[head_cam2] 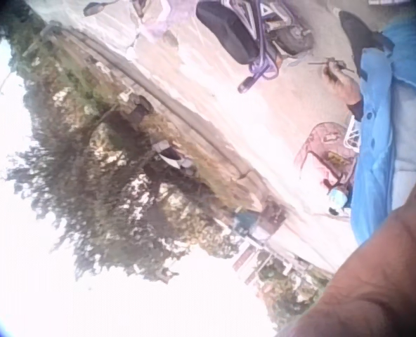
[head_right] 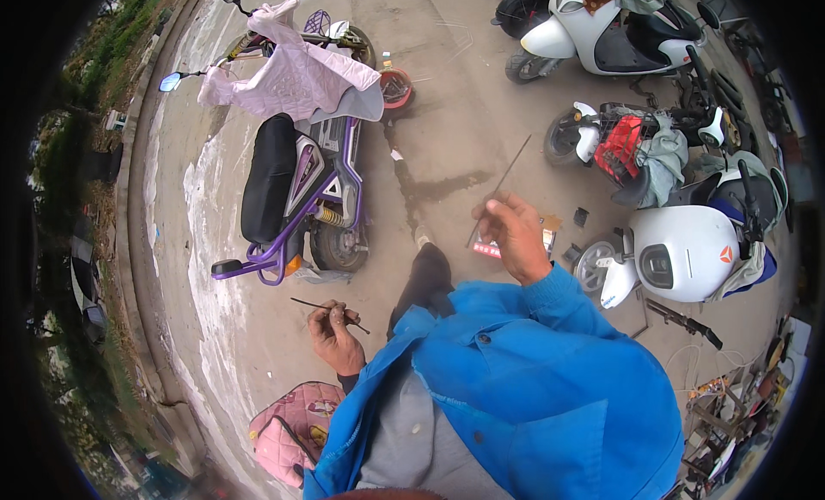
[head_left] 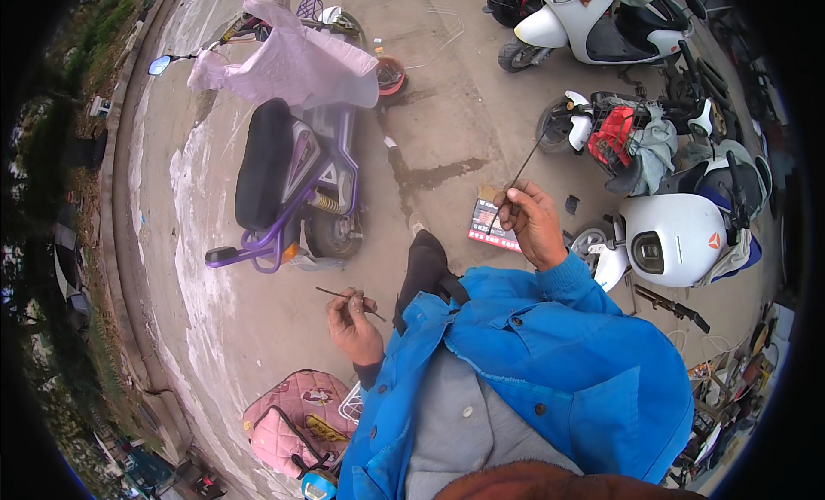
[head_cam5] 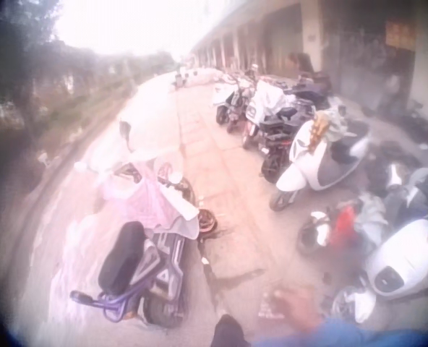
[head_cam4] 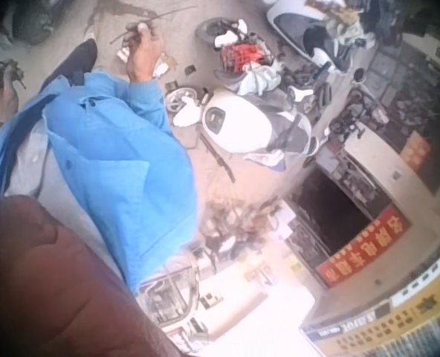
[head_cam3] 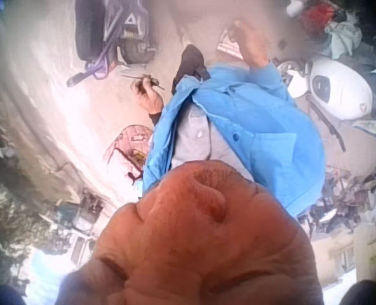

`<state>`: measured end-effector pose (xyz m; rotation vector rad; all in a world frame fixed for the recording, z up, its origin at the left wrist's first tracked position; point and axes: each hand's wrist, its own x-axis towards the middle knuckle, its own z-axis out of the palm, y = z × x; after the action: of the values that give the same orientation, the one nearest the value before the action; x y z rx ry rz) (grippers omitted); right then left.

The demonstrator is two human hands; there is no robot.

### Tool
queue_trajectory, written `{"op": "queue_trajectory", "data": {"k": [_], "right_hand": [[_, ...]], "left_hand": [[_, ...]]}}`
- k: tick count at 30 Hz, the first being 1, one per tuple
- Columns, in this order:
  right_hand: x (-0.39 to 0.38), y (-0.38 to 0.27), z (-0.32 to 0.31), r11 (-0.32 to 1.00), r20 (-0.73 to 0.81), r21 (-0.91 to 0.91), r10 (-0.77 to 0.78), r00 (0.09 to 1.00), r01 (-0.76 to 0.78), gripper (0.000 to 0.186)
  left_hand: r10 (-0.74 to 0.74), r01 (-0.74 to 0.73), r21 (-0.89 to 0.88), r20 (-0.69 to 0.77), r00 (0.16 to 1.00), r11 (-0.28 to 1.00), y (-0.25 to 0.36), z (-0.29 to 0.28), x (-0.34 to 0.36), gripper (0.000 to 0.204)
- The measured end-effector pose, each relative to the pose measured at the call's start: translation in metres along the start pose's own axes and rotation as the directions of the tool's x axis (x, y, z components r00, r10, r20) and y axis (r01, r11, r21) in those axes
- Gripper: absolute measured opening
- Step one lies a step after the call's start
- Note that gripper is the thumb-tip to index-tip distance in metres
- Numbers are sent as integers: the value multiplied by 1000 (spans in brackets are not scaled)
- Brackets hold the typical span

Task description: The person uses a cordless impact driver and a screwdriver to remove and reinstall screws on the front fairing of a white scooter. They briefly stand and walk to retrieve a screwdriver before returning to continue the repair.

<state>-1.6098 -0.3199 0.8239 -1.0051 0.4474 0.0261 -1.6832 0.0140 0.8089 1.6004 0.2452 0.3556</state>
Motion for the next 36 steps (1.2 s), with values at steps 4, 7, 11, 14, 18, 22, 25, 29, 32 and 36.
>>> {"op": "queue_trajectory", "data": {"k": [4,7,11,14,18,22,25,29,32,36], "right_hand": [[83,-27,8,982,-127,180,-38,991,60,20],[119,-59,11,976,-305,113,-144,941,186,15],[166,-83,-22,963,-534,118,-144,833,242,16],[219,-102,-43,956,-632,138,-116,767,259,17],[337,-140,-78,965,-635,140,-85,768,223,16],[496,-227,-54,975,-550,121,-90,830,186,18],[601,-305,-20,982,-357,7,-172,918,187,17],[743,-383,40,965,-156,-81,-259,953,249,18],[834,-412,95,963,-35,-58,-266,963,264,22],[941,-443,145,936,69,-106,-331,941,337,20]], "left_hand": [[2,-26,105,227,974,994,7,48,135,9],[41,-193,300,448,893,934,24,101,233,9],[133,-461,314,692,710,830,17,194,348,15],[188,-543,253,754,629,801,5,266,412,17],[121,-382,251,676,727,889,-14,371,472,19],[-156,-74,371,553,819,926,-41,463,534,24],[-125,-62,328,518,846,943,-36,513,579,22],[-230,93,340,388,892,936,-50,558,646,15],[-306,222,306,261,916,926,-65,581,697,12],[-280,261,153,124,952,953,-95,631,776,10]]}}
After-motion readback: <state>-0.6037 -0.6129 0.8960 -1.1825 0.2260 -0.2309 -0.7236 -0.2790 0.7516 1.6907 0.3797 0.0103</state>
